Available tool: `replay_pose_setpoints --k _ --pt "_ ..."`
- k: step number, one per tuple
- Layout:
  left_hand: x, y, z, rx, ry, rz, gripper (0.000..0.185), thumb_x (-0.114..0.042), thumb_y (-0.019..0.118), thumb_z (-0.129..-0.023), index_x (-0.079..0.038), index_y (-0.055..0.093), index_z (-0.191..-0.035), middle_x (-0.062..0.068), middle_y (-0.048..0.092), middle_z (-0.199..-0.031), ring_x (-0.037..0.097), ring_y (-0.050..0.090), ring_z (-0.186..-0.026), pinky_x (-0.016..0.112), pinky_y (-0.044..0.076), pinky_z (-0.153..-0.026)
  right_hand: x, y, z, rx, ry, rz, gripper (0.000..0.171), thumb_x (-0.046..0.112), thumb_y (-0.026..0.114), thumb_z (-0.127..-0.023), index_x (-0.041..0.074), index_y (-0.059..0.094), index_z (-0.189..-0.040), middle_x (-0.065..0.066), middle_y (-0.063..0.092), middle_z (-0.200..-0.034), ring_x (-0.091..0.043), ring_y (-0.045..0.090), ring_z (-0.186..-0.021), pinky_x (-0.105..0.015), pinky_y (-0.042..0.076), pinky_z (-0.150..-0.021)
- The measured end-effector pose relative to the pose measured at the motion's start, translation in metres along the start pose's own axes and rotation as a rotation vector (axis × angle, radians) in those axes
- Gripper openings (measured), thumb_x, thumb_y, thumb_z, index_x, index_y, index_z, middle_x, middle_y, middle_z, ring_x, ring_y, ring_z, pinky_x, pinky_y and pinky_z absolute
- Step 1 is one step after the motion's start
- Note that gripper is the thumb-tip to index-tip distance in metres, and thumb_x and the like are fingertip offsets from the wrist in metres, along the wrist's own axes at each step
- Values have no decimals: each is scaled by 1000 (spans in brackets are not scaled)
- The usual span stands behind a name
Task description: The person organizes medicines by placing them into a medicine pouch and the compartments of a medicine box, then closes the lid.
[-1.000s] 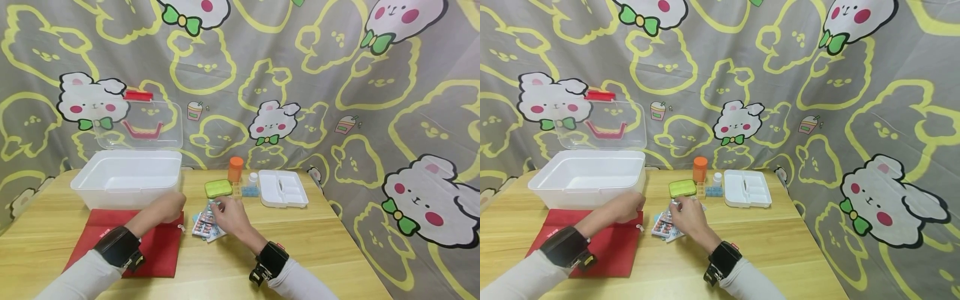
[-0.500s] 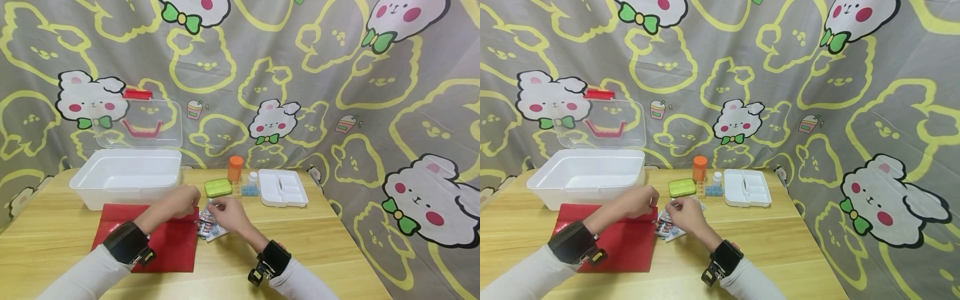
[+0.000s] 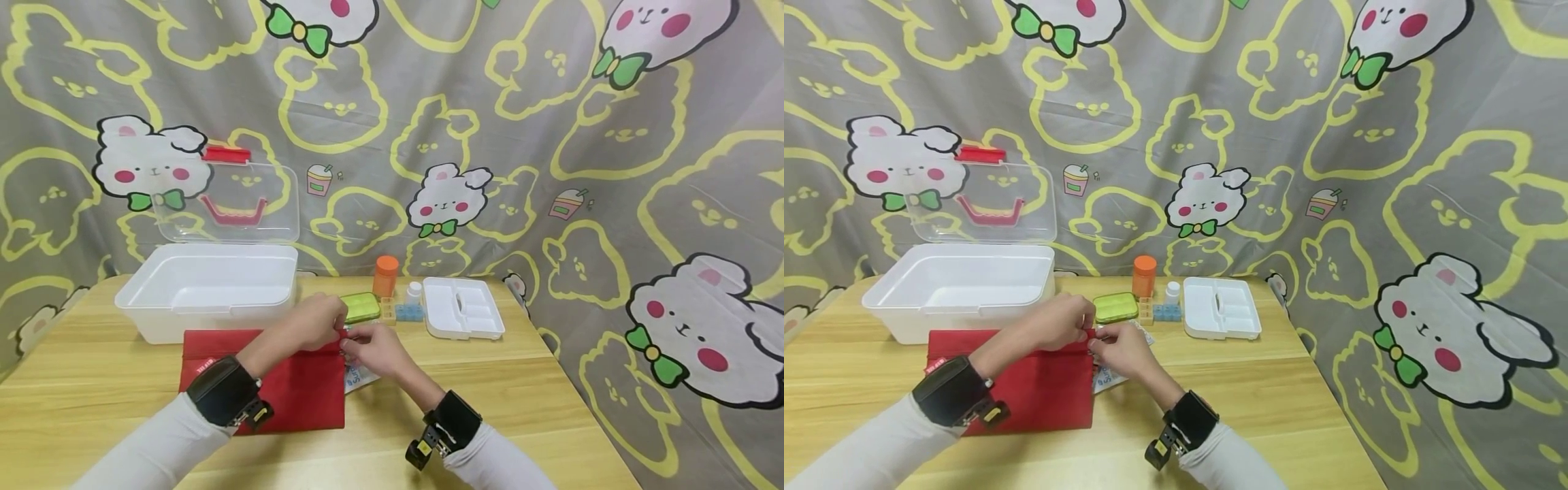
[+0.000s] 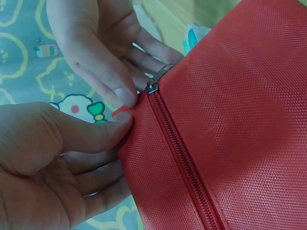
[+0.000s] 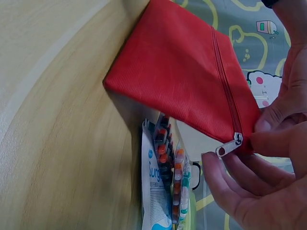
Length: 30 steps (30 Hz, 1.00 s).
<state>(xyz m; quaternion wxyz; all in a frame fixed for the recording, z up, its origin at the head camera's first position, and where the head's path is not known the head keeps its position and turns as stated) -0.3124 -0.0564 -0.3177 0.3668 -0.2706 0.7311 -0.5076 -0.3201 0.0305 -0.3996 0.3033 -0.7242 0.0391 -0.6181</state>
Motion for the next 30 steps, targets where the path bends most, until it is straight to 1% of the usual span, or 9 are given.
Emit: replay_pose_setpoints --k 4,9,11,13,17,21,25,27,30 --pt "-3 -1 -1 -11 2 1 26 9 69 -69 -11 57 -57 -7 46 -54 11 39 -56 21 33 -51 -1 0 0 -8 11 -71 18 9 67 -94 -2 75 -105 -14 77 -90 -29 75 -77 -43 64 -73" --pt "-3 0 -2 0 -22 -2 28 11 68 -70 -11 55 -58 -7 40 -55 11 35 -57 21 29 -51 1 -3 0 -31 2 -97 16 7 67 -93 -3 74 -103 -16 76 -88 -42 74 -79 -52 62 -75" --pt "-3 0 -2 2 -26 -3 28 11 67 -71 -11 55 -58 -7 40 -56 11 36 -57 21 29 -51 2 -5 0 -42 -3 -99 15 7 67 -93 -2 74 -102 -16 76 -86 -42 73 -79 -55 62 -76" --pt "-4 0 -3 -3 -25 -5 27 11 66 -71 -11 56 -59 -7 40 -56 11 36 -57 21 29 -51 1 -6 -1 -54 -5 -103 14 6 67 -92 -2 75 -100 -15 75 -85 -38 73 -76 -56 61 -75" --pt "-4 0 -4 -10 -25 -2 27 11 66 -71 -11 56 -60 -6 41 -56 12 36 -57 21 29 -51 -2 -8 -1 -75 -4 -110 12 6 68 -91 -1 75 -97 -13 75 -84 -28 72 -71 -53 62 -73" --pt "-2 1 -4 -10 -37 10 26 11 67 -72 -11 57 -60 -6 42 -56 12 37 -58 21 30 -51 -4 -10 -1 -81 9 -144 12 6 68 -91 -1 76 -97 -14 75 -86 -31 73 -72 -50 63 -74" --pt "-1 1 -4 -29 -39 11 25 9 68 -72 -11 58 -62 -6 44 -57 12 37 -58 22 31 -52 -6 -11 -2 -79 27 -192 13 5 68 -91 -3 75 -99 -16 75 -90 -33 75 -75 -45 64 -73" --pt "-1 1 -5 -39 -50 9 24 8 68 -73 -11 58 -62 -6 46 -57 12 39 -58 22 32 -52 -8 -12 -2 -80 41 -209 14 5 68 -91 -4 75 -100 -17 75 -91 -32 75 -76 -41 64 -72" --pt "2 1 -5 -55 -89 13 19 5 71 -77 -9 62 -68 -4 53 -59 13 46 -59 24 38 -53 -10 -16 -3 -85 65 -222 16 6 68 -92 -5 74 -102 -17 75 -92 -29 76 -76 -39 65 -71"
Point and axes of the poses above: each hand's wrist, its own z-axis away from the middle knuckle, its own y-axis out of the palm, x = y × z, the point moved 9 cm from there along -z, towards the middle knuckle
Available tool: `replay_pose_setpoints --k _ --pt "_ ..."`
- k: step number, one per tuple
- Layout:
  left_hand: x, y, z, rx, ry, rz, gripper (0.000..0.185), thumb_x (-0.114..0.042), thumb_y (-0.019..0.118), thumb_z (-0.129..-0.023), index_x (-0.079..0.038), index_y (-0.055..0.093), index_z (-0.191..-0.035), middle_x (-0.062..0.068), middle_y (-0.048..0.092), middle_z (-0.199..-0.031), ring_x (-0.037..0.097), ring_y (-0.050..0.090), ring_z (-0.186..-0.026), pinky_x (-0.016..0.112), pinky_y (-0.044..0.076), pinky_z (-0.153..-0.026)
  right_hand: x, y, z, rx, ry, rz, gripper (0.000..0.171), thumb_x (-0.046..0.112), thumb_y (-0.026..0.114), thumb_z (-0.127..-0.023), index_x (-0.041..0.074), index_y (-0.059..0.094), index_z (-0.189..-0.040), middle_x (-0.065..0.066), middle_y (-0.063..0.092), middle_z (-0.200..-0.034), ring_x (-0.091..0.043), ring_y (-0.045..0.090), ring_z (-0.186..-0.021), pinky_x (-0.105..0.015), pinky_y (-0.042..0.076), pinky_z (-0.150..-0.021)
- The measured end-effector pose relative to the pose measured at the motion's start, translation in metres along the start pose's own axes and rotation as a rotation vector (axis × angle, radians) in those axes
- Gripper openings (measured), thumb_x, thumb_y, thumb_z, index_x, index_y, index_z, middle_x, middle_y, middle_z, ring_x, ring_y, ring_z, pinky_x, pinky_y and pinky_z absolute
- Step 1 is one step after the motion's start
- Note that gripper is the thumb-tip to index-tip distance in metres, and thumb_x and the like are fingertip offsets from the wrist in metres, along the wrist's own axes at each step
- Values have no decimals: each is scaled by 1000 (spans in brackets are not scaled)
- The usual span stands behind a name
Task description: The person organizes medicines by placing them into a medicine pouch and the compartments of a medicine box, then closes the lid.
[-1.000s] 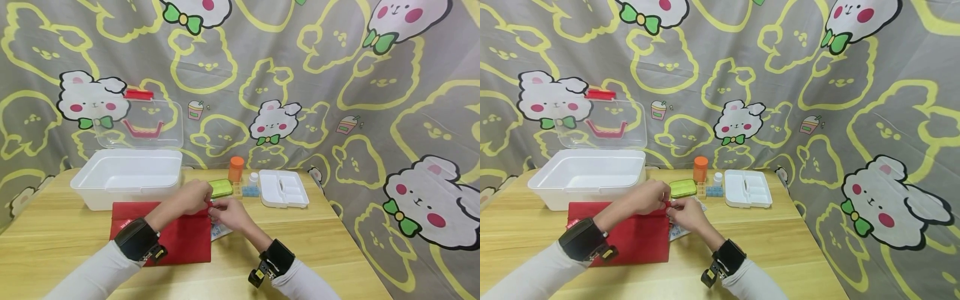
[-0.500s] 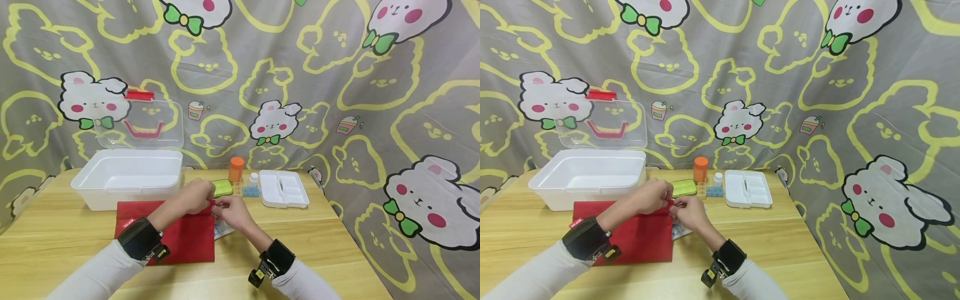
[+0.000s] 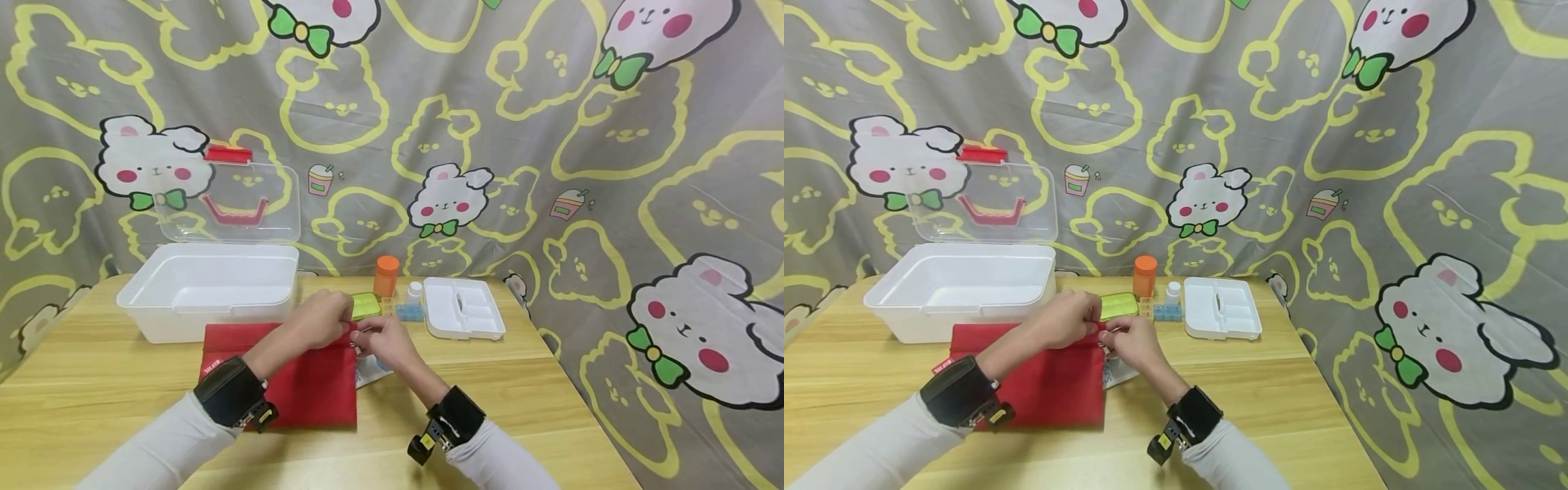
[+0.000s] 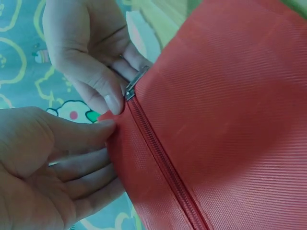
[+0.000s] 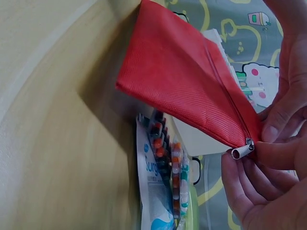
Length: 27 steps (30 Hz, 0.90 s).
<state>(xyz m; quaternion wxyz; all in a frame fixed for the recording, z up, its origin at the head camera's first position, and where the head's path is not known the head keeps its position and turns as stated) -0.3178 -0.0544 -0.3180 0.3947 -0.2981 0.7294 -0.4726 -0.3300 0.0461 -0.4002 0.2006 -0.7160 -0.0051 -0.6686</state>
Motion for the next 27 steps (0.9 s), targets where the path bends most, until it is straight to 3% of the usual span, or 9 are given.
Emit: replay_pose_setpoints --k 4,7,12,22,27 --pt "2 -3 -1 -45 -60 13 11 0 76 -80 -5 66 -80 2 63 -70 17 55 -65 28 47 -58 -2 -7 -3 -14 23 -5 18 7 68 -93 -5 73 -105 -16 75 -92 -22 75 -72 -38 65 -71" --pt "0 -8 0 -121 -69 15 13 -3 80 -80 -4 68 -86 7 68 -77 20 59 -69 33 52 -62 -3 -12 -5 -22 37 -26 19 7 68 -92 -6 73 -105 -15 75 -91 -17 72 -70 -36 64 -70" --pt "-7 -9 1 -210 -68 50 16 -4 81 -80 -5 65 -83 5 66 -74 19 58 -67 32 51 -60 -5 -20 -7 -38 67 -46 18 7 67 -92 -5 74 -104 -13 75 -90 -14 70 -68 -33 64 -69" --pt "-8 23 5 -168 -162 188 30 -19 86 -80 -8 58 -82 -1 52 -63 14 50 -57 26 42 -52 -5 -33 -6 -74 66 -25 17 5 65 -91 -3 76 -102 -8 74 -86 -14 70 -67 -35 65 -71" --pt "-6 33 6 -171 -201 236 42 -29 91 -74 -9 55 -85 -1 52 -65 14 50 -58 27 41 -53 -6 -39 -6 -103 71 35 16 13 70 -91 1 77 -98 -1 70 -76 -11 64 -66 -27 59 -65"
Point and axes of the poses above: each hand's wrist, its own z-axis away from the middle knuckle, its own y-axis out of the palm, x = y × z, the point moved 9 cm from there along -z, towards the middle knuckle
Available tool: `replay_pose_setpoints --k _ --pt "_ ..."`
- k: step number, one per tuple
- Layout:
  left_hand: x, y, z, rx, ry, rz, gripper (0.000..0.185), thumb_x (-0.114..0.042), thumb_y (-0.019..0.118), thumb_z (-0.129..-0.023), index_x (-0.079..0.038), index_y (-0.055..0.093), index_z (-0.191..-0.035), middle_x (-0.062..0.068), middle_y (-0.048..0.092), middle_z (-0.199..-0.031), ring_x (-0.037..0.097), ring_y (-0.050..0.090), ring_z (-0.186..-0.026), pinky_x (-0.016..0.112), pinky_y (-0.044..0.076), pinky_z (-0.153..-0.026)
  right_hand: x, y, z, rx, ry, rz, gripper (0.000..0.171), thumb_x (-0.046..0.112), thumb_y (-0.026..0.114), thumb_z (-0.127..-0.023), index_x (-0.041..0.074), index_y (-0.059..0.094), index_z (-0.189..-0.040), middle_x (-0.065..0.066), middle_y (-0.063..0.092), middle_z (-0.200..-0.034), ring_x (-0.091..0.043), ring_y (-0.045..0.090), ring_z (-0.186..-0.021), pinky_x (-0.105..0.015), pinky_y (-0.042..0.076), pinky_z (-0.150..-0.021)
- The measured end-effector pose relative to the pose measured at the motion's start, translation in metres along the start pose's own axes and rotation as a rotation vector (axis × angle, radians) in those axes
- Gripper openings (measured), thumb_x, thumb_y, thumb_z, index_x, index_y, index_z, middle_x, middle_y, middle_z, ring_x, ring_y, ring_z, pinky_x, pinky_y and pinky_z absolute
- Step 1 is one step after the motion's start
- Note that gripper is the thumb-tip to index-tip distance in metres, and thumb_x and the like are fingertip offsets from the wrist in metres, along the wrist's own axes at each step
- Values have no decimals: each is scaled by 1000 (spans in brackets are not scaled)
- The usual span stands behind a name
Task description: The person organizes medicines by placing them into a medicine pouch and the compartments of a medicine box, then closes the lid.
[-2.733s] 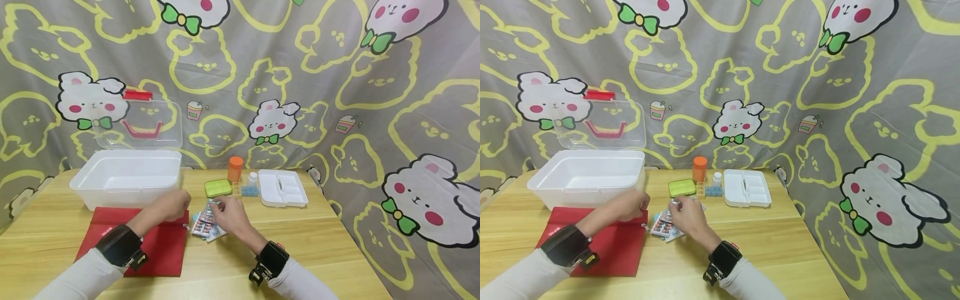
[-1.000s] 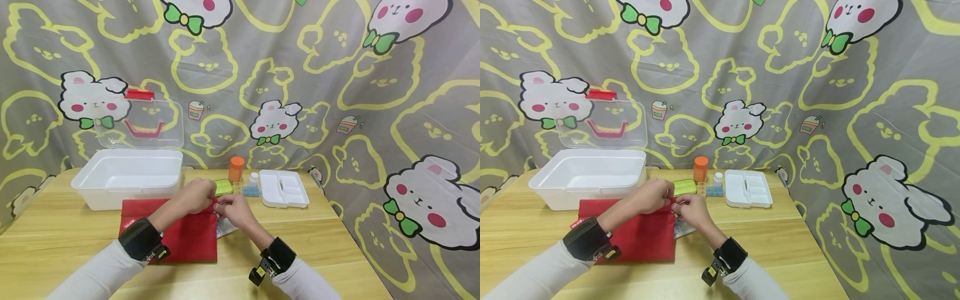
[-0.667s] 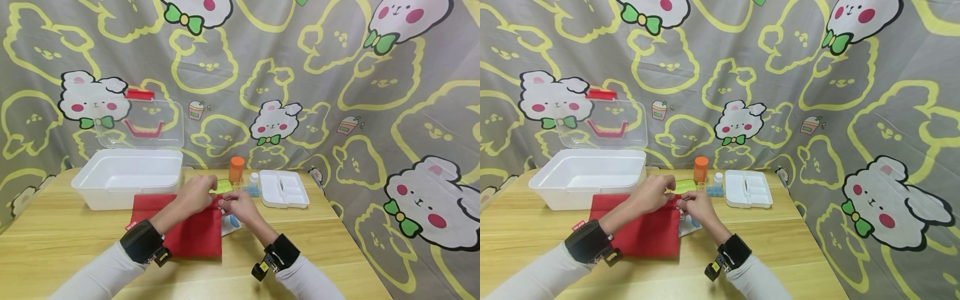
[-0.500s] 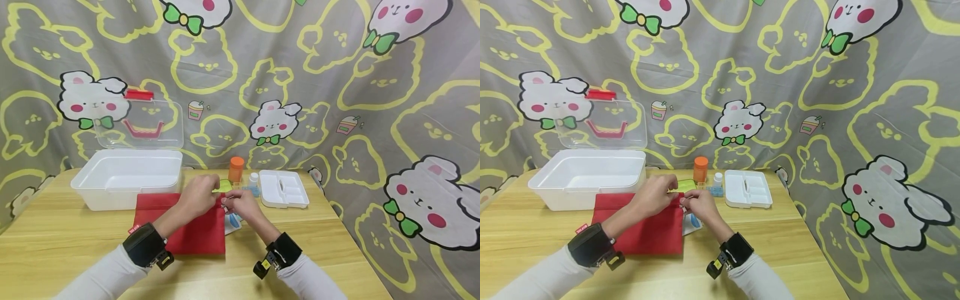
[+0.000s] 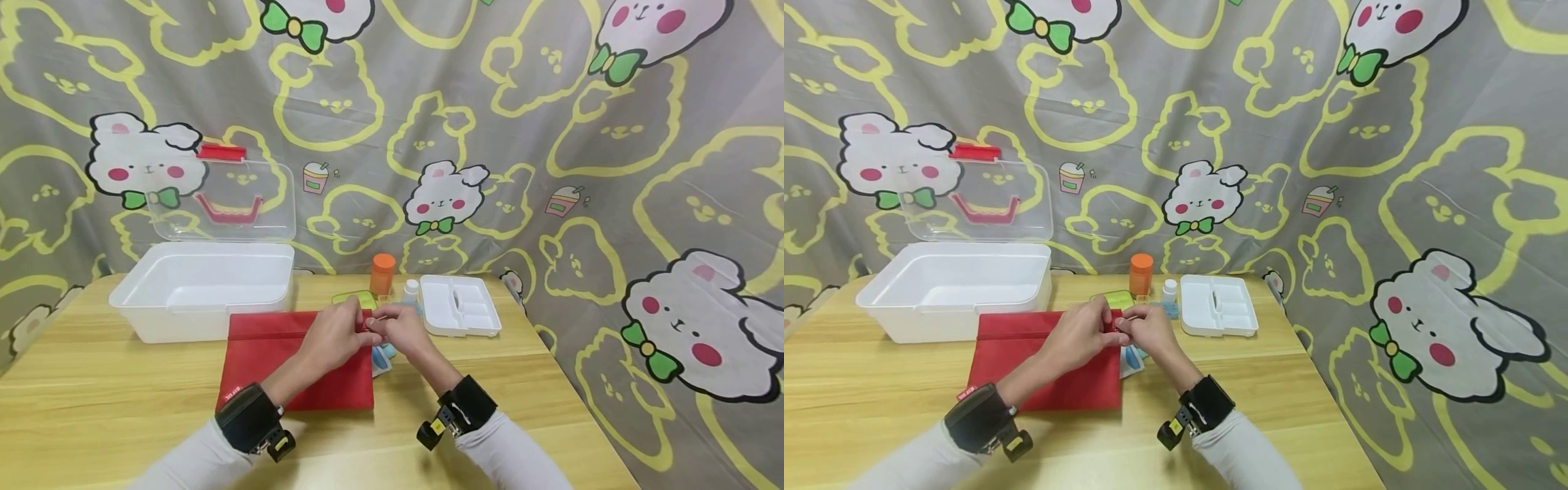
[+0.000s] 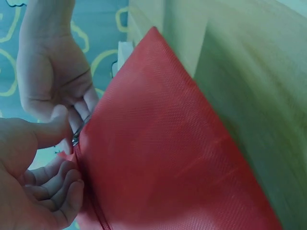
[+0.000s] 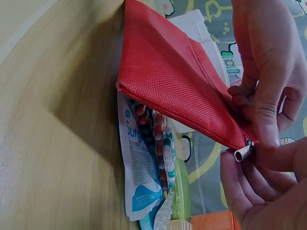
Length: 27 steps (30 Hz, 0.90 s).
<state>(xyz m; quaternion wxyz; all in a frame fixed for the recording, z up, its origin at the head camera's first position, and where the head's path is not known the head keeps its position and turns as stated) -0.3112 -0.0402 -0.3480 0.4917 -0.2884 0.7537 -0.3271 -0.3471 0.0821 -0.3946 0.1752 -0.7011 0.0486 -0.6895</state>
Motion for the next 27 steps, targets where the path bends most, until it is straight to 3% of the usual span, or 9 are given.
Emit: replay_pose_setpoints --k 4,16,21,27 --pt "-1 4 0 -15 5 7 45 -31 92 -73 -9 55 -88 -1 52 -67 13 50 -59 27 41 -52 1 -3 1 -11 1 37 17 17 72 -90 3 78 -98 1 70 -77 -13 62 -67 -27 55 -63" --pt "-5 4 -1 -41 65 1 27 -12 82 -83 -9 57 -89 -3 54 -67 10 50 -58 24 42 -52 2 1 0 15 26 -55 18 10 68 -92 -3 76 -103 -9 76 -84 -11 71 -64 -32 64 -68" --pt "-4 5 0 -28 49 11 27 -12 82 -83 -8 56 -90 -2 55 -67 11 50 -58 25 42 -52 -1 0 -1 11 35 -70 19 10 69 -91 -3 76 -103 -10 76 -86 -12 71 -65 -32 64 -68" --pt "-3 11 0 -14 7 10 43 -24 89 -77 -8 54 -95 0 54 -73 13 51 -63 26 43 -55 -2 -3 -1 -11 44 -38 19 14 71 -89 0 78 -101 -6 76 -87 -10 69 -69 -25 60 -66"
Point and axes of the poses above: each hand's wrist, its own z-axis away from the middle knuckle, its own y-axis out of the palm, x = y × z, the point moved 9 cm from there along -z, towards the middle knuckle
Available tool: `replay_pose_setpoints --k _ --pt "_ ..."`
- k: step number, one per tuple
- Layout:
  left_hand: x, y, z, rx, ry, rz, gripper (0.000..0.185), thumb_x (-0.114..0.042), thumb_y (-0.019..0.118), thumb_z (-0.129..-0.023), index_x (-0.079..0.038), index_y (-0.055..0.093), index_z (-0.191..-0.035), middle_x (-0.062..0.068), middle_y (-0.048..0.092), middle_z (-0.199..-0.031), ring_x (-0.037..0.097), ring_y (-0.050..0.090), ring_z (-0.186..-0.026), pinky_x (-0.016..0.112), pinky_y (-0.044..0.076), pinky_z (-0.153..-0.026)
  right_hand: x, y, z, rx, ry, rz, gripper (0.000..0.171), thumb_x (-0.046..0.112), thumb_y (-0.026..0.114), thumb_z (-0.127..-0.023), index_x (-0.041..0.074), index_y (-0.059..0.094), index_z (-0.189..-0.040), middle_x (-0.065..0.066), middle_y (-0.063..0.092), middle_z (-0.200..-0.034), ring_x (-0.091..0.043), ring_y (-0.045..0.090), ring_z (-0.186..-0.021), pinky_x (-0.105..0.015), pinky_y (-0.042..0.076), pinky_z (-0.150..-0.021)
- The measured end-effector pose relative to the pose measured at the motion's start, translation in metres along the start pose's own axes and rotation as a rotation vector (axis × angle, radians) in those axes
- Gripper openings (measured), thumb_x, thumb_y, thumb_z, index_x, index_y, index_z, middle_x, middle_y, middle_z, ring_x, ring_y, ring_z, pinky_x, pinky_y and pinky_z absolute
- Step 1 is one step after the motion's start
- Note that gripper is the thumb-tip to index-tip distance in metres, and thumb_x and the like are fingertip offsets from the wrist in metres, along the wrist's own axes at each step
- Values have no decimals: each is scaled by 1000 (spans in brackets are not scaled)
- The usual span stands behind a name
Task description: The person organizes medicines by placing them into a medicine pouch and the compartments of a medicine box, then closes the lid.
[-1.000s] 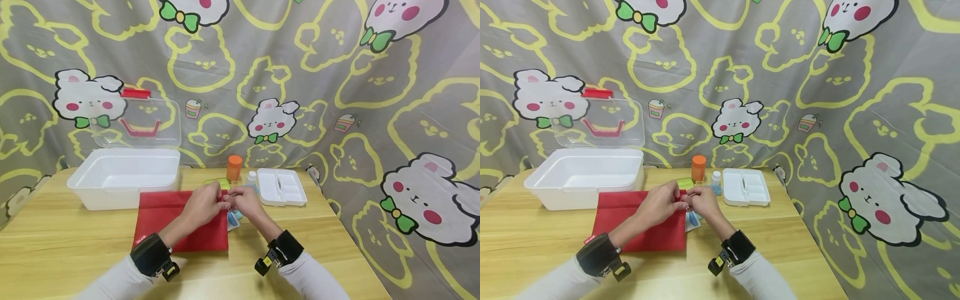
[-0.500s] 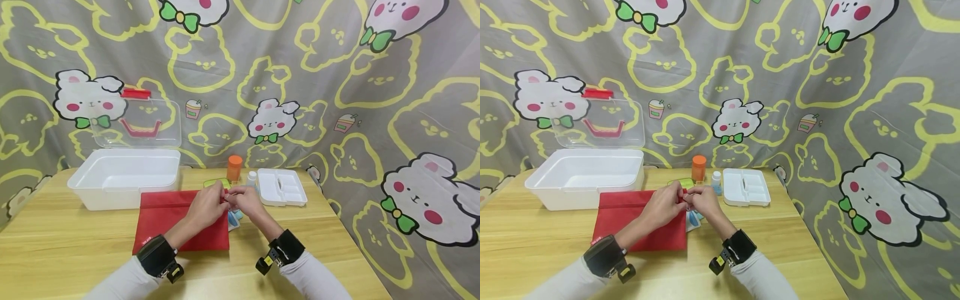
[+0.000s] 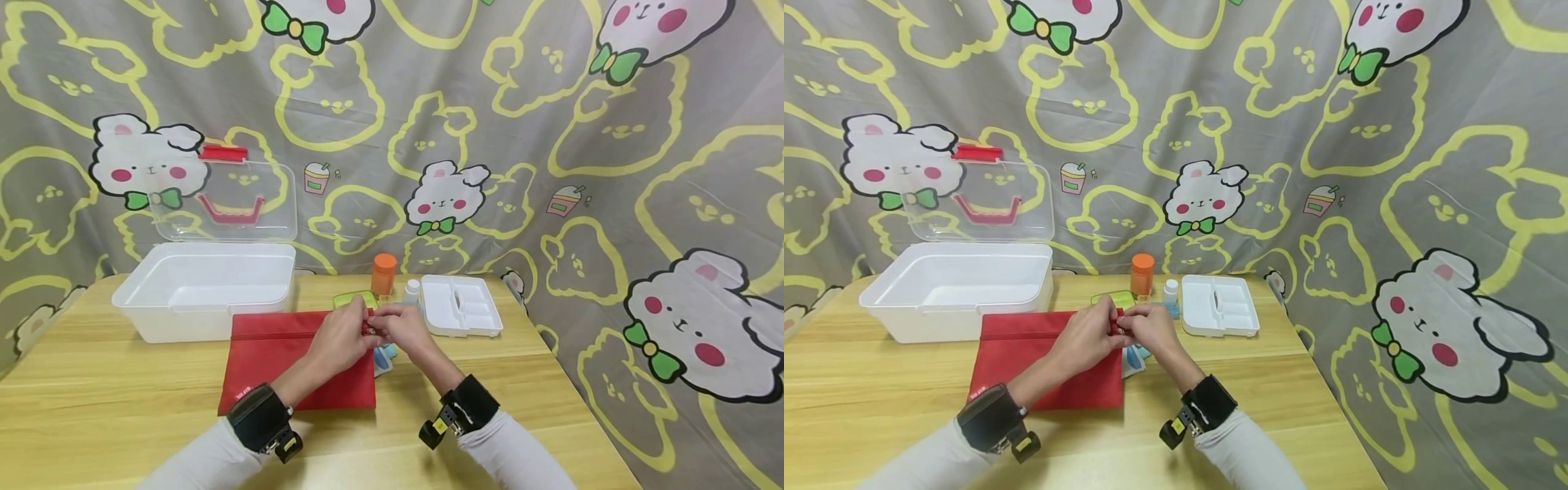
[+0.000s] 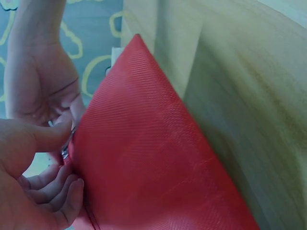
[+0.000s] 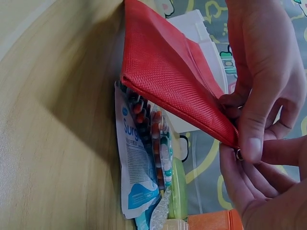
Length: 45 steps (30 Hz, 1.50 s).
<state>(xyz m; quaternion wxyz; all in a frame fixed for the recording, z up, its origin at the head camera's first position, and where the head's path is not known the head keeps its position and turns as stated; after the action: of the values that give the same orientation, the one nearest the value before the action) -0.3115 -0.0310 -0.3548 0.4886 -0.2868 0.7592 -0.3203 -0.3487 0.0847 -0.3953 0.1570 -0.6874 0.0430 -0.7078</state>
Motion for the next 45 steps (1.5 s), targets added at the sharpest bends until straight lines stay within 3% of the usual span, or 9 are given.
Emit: replay_pose_setpoints --k 6,12,17,23,30,38,45 --pt "-1 7 -1 -1 6 -21 50 -26 91 -75 -8 51 -98 2 51 -78 13 50 -68 25 42 -55 2 -1 1 -7 -9 -13 20 14 71 -88 0 78 -100 -9 77 -86 -13 72 -72 -25 60 -67" --pt "-4 8 -1 -1 20 -47 41 -16 85 -81 -6 52 -103 4 53 -81 14 52 -72 24 45 -58 0 0 1 -1 6 -47 21 13 70 -89 -1 77 -102 -7 76 -86 -12 71 -70 -24 60 -65" --pt "-4 8 0 30 17 -1 36 -11 80 -84 -7 52 -105 2 54 -82 12 53 -71 23 47 -58 -2 -1 0 -3 18 -57 21 11 68 -89 -2 76 -103 -8 76 -86 -11 70 -66 -26 62 -65" --pt "-5 5 1 18 55 30 25 -4 71 -87 -5 51 -103 1 53 -75 13 52 -63 26 44 -55 -4 -1 -2 5 22 -84 21 9 68 -89 -4 75 -104 -12 77 -84 -11 71 -64 -32 64 -67" --pt "-7 1 1 -8 100 13 20 2 69 -87 -2 55 -101 3 59 -74 14 55 -61 28 49 -57 -6 -2 -2 -1 21 -75 20 8 67 -90 -4 75 -104 -10 76 -83 -12 71 -64 -43 64 -76" --pt "1 -2 -4 12 25 -8 12 -2 71 -84 -7 61 -84 -1 56 -67 13 53 -59 25 45 -54 -3 -3 -2 -8 10 -49 23 11 67 -92 -3 75 -108 -13 77 -89 -14 73 -69 -39 65 -73" --pt "1 -4 -5 5 49 -15 16 0 72 -81 -8 62 -71 -2 55 -60 13 53 -58 25 44 -53 -3 -2 -2 -1 3 -54 20 8 68 -90 -4 75 -104 -14 77 -88 -13 72 -66 -35 65 -66"
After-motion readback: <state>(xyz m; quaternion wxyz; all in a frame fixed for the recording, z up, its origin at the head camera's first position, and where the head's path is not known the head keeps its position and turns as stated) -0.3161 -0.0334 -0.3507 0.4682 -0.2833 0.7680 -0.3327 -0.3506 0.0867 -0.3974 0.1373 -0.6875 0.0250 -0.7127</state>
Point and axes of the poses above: each hand's wrist, its own z-axis away from the middle knuckle, its own y-axis out of the palm, x = y × z, the point moved 9 cm from there along -z, towards the middle knuckle
